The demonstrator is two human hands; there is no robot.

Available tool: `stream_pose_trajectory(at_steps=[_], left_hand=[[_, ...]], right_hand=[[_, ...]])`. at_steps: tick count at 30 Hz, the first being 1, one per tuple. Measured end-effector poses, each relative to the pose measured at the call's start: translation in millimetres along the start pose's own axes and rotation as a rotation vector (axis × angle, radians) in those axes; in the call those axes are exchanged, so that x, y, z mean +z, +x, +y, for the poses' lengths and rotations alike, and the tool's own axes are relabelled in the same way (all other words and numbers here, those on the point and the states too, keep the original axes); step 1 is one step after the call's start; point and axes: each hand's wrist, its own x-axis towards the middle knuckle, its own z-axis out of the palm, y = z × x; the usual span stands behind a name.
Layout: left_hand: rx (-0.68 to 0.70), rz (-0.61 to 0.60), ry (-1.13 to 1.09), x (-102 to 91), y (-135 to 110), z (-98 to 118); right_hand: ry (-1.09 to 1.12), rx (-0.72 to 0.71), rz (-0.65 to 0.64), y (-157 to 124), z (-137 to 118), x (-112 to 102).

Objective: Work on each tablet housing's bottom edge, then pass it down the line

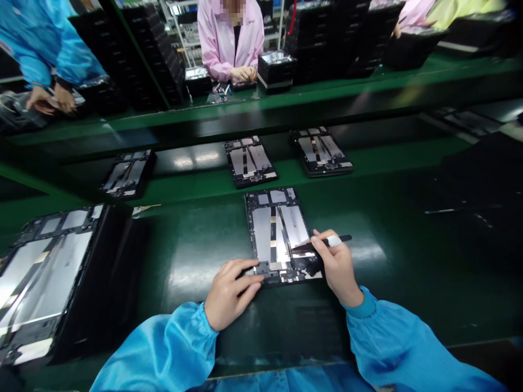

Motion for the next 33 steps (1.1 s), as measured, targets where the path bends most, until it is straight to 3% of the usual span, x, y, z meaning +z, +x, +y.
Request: stream_pose_trajectory(at_steps=[3, 5, 7, 10, 13, 16, 18, 21, 24, 27, 30, 33], left_hand=[[-0.237, 0.071, -0.03, 9.3, 10.1, -5.7], [-0.292, 0.065, -0.126, 14.1, 12.0, -7.2], [-0.35, 0.041, -0.365, 14.1, 4.7, -4.4], [-0.596, 0.077, -0.768, 1.1, -22.2, 5.2], [-0.869, 0.353, -0.877, -23.4, -49.5, 9.7], [-0.957, 0.622, -0.827, -45.3, -53.6, -4.4], [-0.97, 0.742, -0.808, -53.2, -39.7, -26.9], [-1.032, 0.9, -0.72, -57.6, 0.2, -74.6], [-1.03, 0.996, -0.603, -60.3, 46.4, -125.0], [-0.992, 1.054, -0.45, -59.3, 81.0, -160.6], [-0.898, 1.014, -0.291, -45.8, 100.3, -170.7], [-0.768, 0.823, -0.214, -23.2, 113.8, -163.1]], right_hand=[[0.101, 0.062, -0.042, 1.8, 3.4, 3.6], [0.171, 0.08, -0.066, -2.0, 0.6, 7.2], [0.281, 0.103, -0.089, -9.1, -4.7, 11.8], [0.399, 0.139, -0.195, -18.6, -13.3, 20.6], [0.371, 0.136, -0.333, -12.6, -19.9, 31.2], [0.29, 0.082, -0.36, 15.4, -19.0, 44.0], [0.209, 0.041, -0.311, 41.3, -12.1, 54.0], [0.075, -0.056, -0.23, 77.8, 3.9, 68.8], [0.01, -0.128, -0.179, 104.1, 17.0, 80.2], [-0.082, -0.182, -0.132, 123.7, 20.9, 90.6], [-0.164, -0.202, -0.097, 142.4, 18.3, 105.1], [-0.201, -0.207, -0.117, 159.7, 15.3, 123.4]])
